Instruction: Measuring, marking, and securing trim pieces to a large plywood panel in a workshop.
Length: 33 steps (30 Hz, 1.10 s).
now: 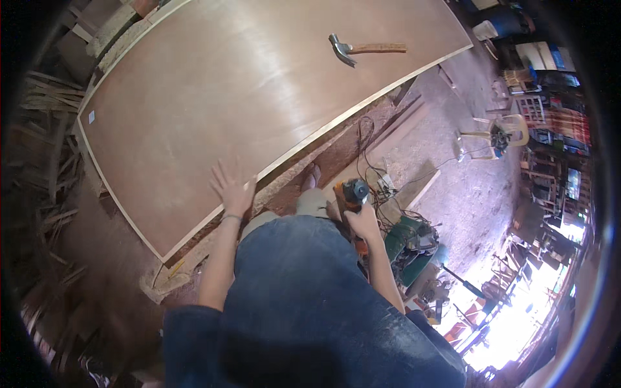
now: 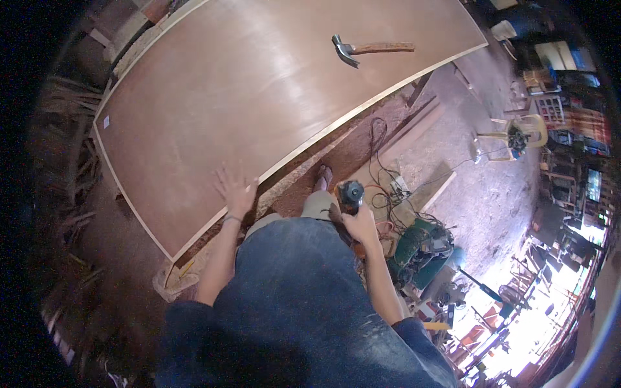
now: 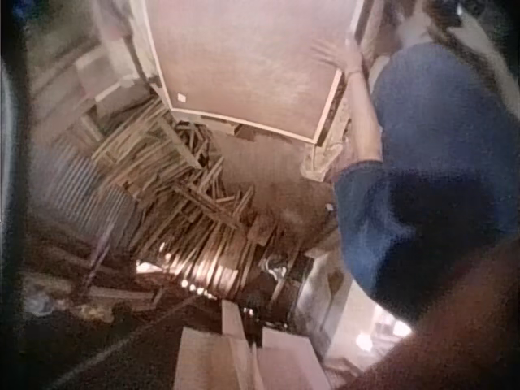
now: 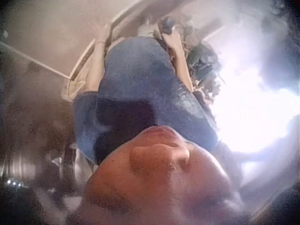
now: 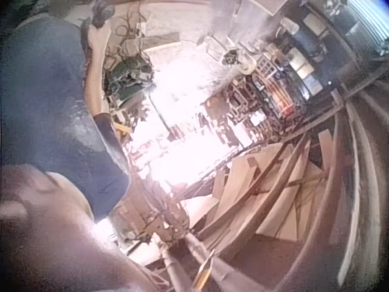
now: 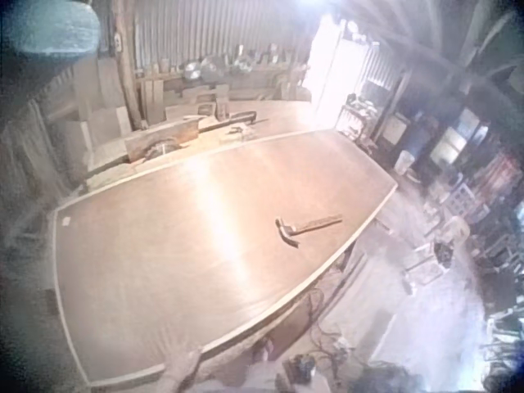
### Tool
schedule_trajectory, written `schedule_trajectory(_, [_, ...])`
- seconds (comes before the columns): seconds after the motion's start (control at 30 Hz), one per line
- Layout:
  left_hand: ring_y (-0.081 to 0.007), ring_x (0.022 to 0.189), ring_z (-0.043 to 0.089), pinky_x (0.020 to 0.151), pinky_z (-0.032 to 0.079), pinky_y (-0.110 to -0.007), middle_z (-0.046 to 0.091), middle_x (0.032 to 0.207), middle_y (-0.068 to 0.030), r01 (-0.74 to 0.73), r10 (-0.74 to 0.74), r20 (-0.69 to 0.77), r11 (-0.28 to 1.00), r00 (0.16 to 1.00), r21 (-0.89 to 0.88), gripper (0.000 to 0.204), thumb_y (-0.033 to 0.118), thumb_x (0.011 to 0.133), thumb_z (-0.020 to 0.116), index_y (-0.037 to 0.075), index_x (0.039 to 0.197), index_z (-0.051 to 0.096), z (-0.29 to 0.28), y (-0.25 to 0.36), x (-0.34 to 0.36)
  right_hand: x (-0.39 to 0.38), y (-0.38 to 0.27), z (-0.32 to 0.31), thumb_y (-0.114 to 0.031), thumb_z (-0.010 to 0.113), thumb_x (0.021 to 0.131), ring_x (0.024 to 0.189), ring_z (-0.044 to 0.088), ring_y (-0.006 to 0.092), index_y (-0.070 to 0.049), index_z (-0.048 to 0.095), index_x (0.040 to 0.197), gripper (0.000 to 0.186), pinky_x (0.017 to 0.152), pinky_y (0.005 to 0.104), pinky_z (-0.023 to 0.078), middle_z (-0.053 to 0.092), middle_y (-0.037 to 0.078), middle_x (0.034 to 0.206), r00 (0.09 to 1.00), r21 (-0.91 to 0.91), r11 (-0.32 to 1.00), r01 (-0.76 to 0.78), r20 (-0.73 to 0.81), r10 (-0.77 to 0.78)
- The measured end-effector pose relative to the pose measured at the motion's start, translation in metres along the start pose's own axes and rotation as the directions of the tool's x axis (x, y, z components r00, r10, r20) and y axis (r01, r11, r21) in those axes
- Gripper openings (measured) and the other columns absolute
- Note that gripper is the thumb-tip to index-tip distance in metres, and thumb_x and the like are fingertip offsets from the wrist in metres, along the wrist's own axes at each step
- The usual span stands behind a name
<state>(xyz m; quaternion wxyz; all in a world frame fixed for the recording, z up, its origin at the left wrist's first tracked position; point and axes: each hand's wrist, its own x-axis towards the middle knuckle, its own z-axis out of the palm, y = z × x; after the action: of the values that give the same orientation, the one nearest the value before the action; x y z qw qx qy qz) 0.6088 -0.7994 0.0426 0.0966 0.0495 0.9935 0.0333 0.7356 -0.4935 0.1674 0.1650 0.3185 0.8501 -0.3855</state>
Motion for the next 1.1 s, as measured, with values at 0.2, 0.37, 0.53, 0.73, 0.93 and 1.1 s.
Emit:
schedule_trajectory(0.2, [-0.0493,0.139,-0.005,0.106,0.002,-0.066,-0.003,0.151,-0.0287,0.286,-0.290,-0.024,0.952,0.957,-0.111,0.087,0.065,0.084,0.047,0.021,0.151,0.010,0.017,0.075,0.024,0.092,-0.001,-0.054,-0.013,0.064,0.073,0.060,0.061,0.0184,0.000,0.061,0.102,0.031,0.057,0.0338,0.049,0.063,0.010,0.073,0.979,0.129,0.972,0.199,0.026,-0.203])
schedule_trajectory(0.37, [-0.0488,0.138,-0.010,0.107,0.000,-0.064,-0.007,0.151,-0.0294,0.328,-0.320,0.070,0.930,0.945,-0.164,0.099,0.070,0.078,0.052,0.021,0.151,0.005,0.011,0.074,0.029,0.148,-0.028,-0.082,-0.015,0.066,0.071,0.093,0.064,0.0343,-0.001,0.060,0.107,0.039,0.083,0.0391,0.049,0.066,0.021,0.095,0.946,0.142,0.967,0.212,0.218,-0.240])
schedule_trajectory(0.53, [-0.0461,0.140,-0.009,0.108,0.000,-0.062,-0.007,0.153,-0.0256,0.436,-0.408,0.161,0.875,0.899,-0.213,0.104,0.068,0.074,0.059,0.024,0.151,0.003,-0.001,0.082,0.037,0.186,-0.044,-0.076,-0.015,0.065,0.073,0.089,0.064,0.0299,-0.001,0.061,0.106,0.036,0.081,0.0382,0.049,0.067,0.017,0.094,0.921,0.162,0.947,0.278,0.236,-0.311])
schedule_trajectory(0.73, [-0.0452,0.140,-0.009,0.109,-0.002,-0.061,-0.008,0.153,-0.0249,0.442,-0.407,0.177,0.859,0.896,-0.260,0.105,0.064,0.073,0.062,0.025,0.151,0.003,-0.004,0.084,0.034,0.201,-0.055,-0.057,-0.009,0.059,0.077,0.050,0.059,0.0166,0.002,0.058,0.097,0.022,0.047,0.0314,0.048,0.061,0.009,0.068,0.884,0.229,0.872,0.432,0.085,-0.460])
schedule_trajectory(0.93, [-0.0464,0.139,-0.012,0.107,-0.001,-0.063,-0.011,0.152,-0.0250,0.418,-0.387,0.162,0.868,0.908,-0.267,0.110,0.068,0.073,0.061,0.023,0.150,-0.001,-0.002,0.083,0.035,0.204,-0.061,-0.049,-0.021,0.063,0.073,0.087,0.065,0.0362,0.003,0.061,0.102,0.038,0.077,0.0396,0.051,0.066,0.024,0.088,0.935,0.059,0.953,0.299,0.181,-0.304])
schedule_trajectory(1.1, [-0.0454,0.140,-0.010,0.108,-0.001,-0.062,-0.008,0.153,-0.0251,0.429,-0.391,0.186,0.862,0.901,-0.269,0.106,0.063,0.074,0.063,0.024,0.151,0.001,-0.006,0.087,0.036,0.202,-0.066,-0.046,-0.012,0.058,0.078,0.051,0.061,0.0174,0.000,0.060,0.097,0.023,0.047,0.0311,0.049,0.061,0.008,0.062,0.925,-0.168,0.913,0.371,0.146,-0.349])
